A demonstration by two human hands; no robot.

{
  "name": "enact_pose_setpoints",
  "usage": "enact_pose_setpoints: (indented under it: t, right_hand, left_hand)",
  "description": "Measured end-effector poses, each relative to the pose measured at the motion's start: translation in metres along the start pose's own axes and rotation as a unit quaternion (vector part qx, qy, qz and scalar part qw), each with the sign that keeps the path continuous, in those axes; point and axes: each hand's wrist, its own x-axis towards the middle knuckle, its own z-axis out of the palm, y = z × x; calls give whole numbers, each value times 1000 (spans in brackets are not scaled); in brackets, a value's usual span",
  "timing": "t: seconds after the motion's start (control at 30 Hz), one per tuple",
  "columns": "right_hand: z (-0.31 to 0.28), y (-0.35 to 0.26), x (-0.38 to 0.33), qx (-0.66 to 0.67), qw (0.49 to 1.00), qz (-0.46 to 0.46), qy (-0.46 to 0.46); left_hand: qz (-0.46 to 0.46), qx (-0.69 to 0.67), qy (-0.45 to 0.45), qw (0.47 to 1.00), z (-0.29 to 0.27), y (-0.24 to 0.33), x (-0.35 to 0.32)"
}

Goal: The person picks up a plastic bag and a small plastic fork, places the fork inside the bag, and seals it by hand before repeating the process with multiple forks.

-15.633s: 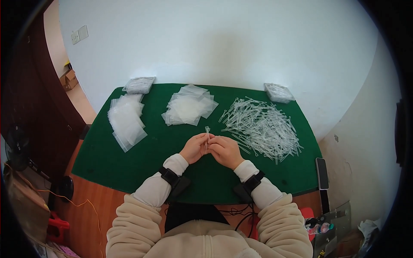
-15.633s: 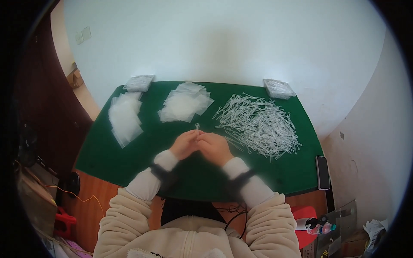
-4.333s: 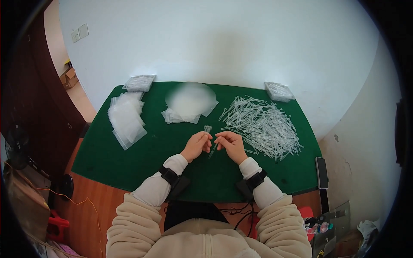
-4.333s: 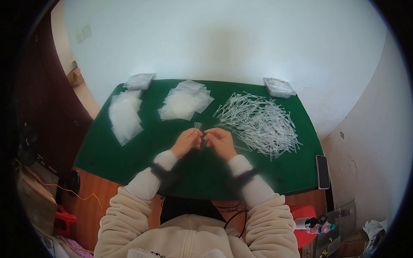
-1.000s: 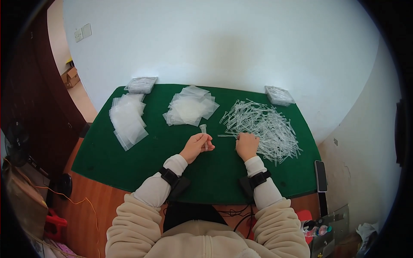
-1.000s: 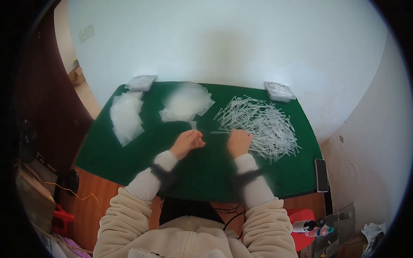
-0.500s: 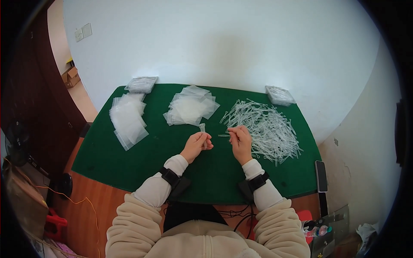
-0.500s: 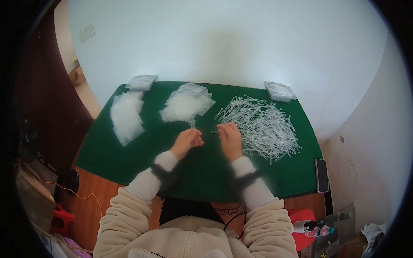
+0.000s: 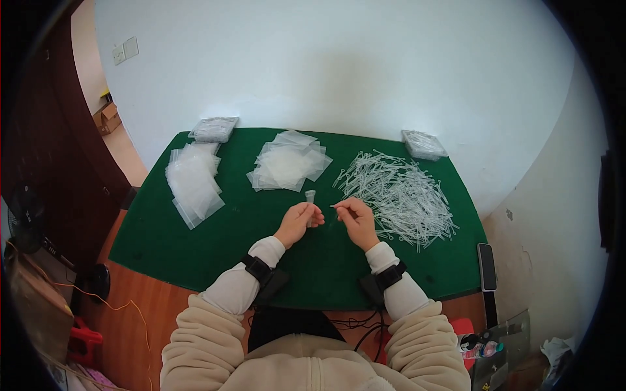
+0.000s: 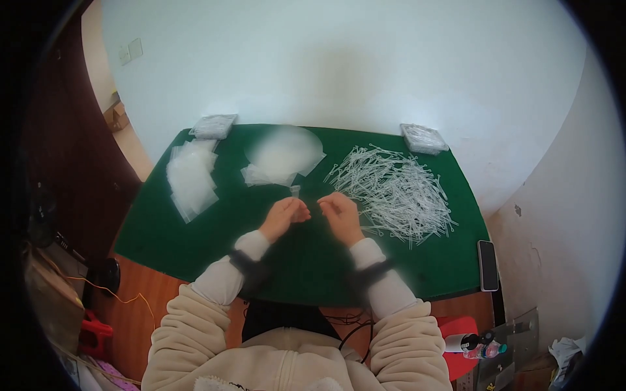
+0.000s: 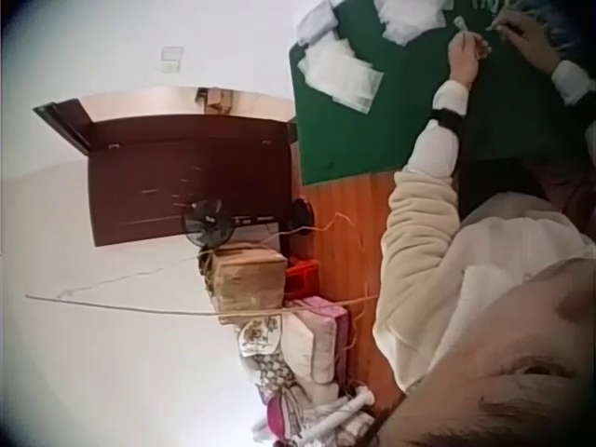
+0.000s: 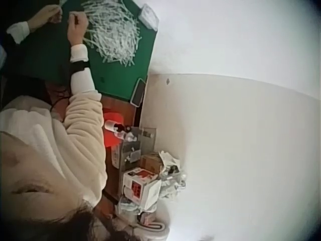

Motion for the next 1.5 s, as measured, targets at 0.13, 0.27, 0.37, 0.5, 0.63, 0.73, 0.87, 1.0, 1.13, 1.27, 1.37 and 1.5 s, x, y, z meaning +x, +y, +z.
enact_pose_setpoints:
  t: [0.13,0.27,0.37,0.5,0.63,0.73,0.87,1.0,1.13,1.27,1.37,1.5]
  right_hand:
    - [3,0,-2,29,998,37,-33]
    - [3,1,-3,61,996,70,-10]
    - [3,2,-2,56,997,49,-3]
    - [1,-2,-1,46,997,54,8]
    - [2,-7,-1,73,995,64,15]
    - [0,-2,-1,65,996,57,1]
    - [2,-4,-1,55,998,9,-7]
    - [5,-18,-5,152,987,59,3]
    - [6,-17,-4,196,975,95,-45]
    - [5,-11,-5,182,975,108,-64]
    - [3,0,-3,116,989,93,-22]
    - [-8,14,6,-213,976,-18,32]
  left_hand:
    - [2,32,-112,993,5,4,-6]
    - [-61,12,-161,985,7,8,-9]
    - [-78,-8,-188,979,7,10,-11]
    - [-83,-8,-204,975,8,14,-12]
    - [-97,-12,-226,969,9,18,-14]
    - [-91,0,-242,966,12,23,-16]
    - [-61,18,-255,965,11,21,-16]
    - [82,164,-230,956,11,20,-16]
    - [167,294,-201,919,10,21,-15]
    - [159,311,-202,915,7,14,-13]
    - [149,297,-204,921,8,12,-12]
    - [140,270,-181,935,7,12,-11]
